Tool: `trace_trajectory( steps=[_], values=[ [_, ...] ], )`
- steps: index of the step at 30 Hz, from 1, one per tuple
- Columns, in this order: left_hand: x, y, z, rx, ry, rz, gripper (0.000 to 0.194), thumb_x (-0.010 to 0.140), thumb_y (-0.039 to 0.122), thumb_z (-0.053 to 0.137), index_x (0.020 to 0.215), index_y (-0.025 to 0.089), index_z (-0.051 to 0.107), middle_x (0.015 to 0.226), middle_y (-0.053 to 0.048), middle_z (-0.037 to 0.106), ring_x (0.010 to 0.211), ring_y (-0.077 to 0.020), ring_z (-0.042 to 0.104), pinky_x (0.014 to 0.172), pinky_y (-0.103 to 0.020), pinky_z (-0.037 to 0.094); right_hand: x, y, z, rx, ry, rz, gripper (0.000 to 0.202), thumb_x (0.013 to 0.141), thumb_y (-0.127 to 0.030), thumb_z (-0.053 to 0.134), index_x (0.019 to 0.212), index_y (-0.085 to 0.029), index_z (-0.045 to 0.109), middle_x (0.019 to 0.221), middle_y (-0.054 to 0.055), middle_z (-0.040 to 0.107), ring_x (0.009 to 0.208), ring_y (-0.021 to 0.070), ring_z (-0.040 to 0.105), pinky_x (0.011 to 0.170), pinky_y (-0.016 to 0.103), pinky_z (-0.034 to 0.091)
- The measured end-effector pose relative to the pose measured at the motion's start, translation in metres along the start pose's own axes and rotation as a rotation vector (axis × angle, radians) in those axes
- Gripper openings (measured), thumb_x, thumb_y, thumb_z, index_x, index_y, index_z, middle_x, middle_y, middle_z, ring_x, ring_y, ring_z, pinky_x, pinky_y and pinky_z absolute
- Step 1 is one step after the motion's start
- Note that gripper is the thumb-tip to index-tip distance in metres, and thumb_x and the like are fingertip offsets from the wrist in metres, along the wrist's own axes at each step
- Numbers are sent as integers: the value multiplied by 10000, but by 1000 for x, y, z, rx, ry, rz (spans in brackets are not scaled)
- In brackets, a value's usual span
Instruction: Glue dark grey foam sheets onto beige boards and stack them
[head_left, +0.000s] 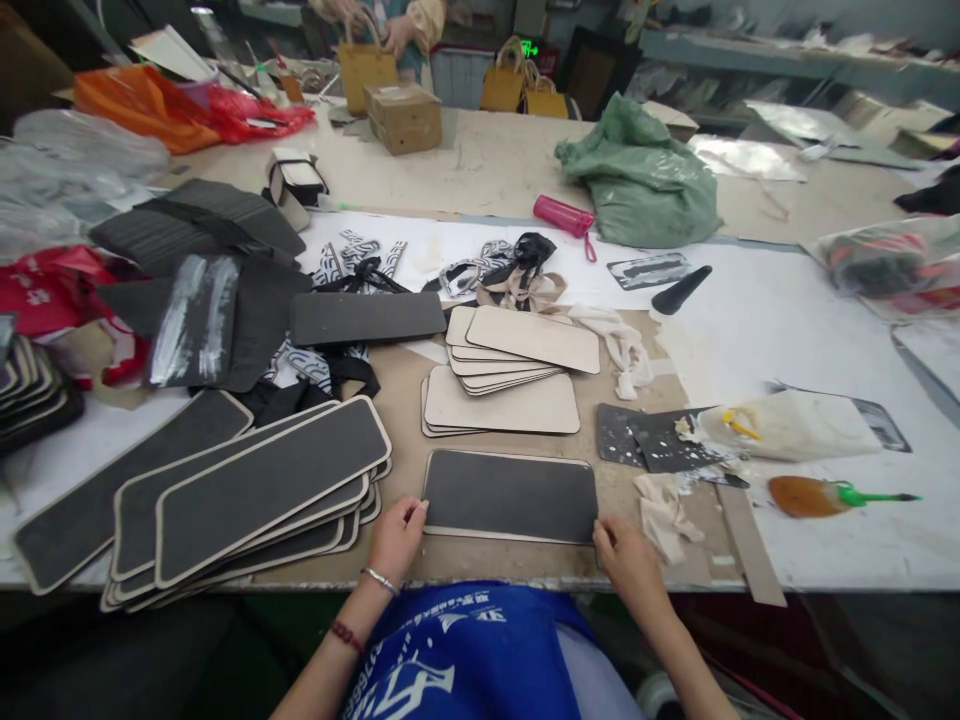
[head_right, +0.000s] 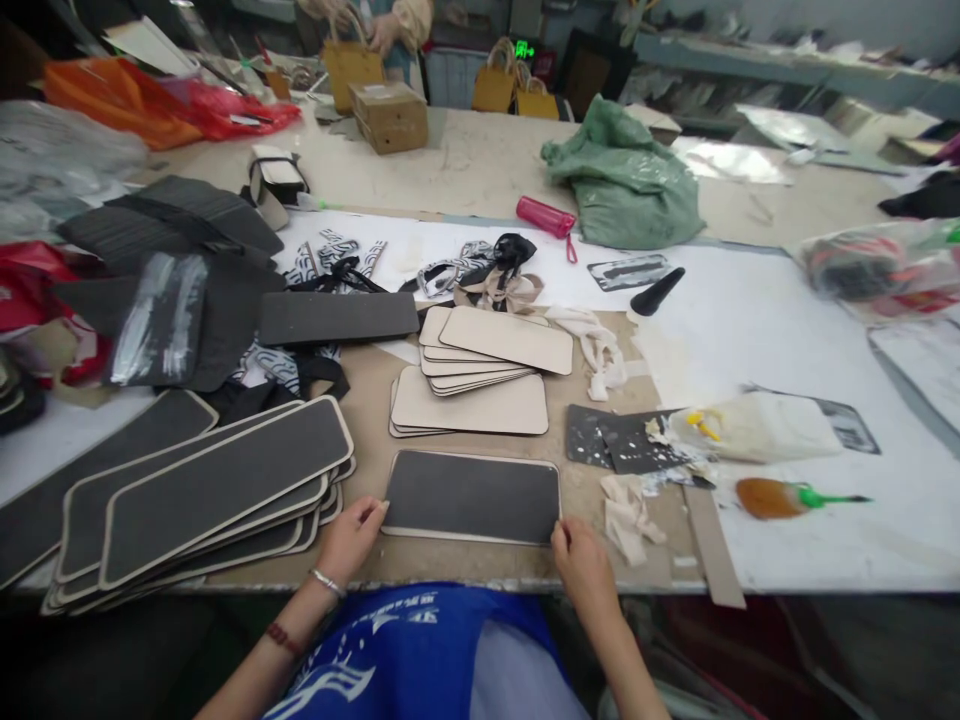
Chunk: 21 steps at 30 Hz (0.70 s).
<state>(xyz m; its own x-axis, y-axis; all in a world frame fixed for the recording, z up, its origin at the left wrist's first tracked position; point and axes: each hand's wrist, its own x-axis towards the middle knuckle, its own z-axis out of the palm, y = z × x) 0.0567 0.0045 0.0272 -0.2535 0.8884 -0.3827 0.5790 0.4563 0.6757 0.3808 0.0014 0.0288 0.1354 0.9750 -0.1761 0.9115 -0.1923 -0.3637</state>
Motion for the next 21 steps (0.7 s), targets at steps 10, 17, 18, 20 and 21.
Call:
trace_trajectory(
  steps=[10,17,18,20,21],
  values=[
    [-1,-9,13,82,45,28,284,754,389,382,565,194,464,569,-7,502,607,-161,485,589,-263,332,7,10,9,-1,-59,23,271,762,-384,297,608,-219,447,608,45,540,603,184,507,609,296,356],
    [-1,-5,13,81,84,5,217,718,317,426,547,190,467,584,-13,519,625,-162,499,603,-265,359,13,11,11,40,-95,81,283,722,-425,310,608,-220,468,580,48,552,561,185,498,575,297,345],
    [-1,-5,13,79,85,2,217,719,318,425,547,190,467,586,-14,523,628,-163,502,603,-265,362,13,11,11,43,-94,83,286,722,-428,311,610,-218,472,577,48,552,558,184,497,574,296,345],
    [-2,-5,12,77,75,-7,227,723,330,424,549,190,468,588,-15,530,628,-165,507,599,-265,364,12,11,12,40,-77,83,286,725,-426,315,606,-216,469,580,48,551,564,181,497,577,295,347],
    [-2,-5,12,77,67,-13,233,725,339,424,552,191,472,588,-15,534,624,-165,509,595,-264,364,11,10,13,39,-65,79,283,729,-422,317,601,-216,462,584,48,550,570,179,498,582,294,349]
  ],
)
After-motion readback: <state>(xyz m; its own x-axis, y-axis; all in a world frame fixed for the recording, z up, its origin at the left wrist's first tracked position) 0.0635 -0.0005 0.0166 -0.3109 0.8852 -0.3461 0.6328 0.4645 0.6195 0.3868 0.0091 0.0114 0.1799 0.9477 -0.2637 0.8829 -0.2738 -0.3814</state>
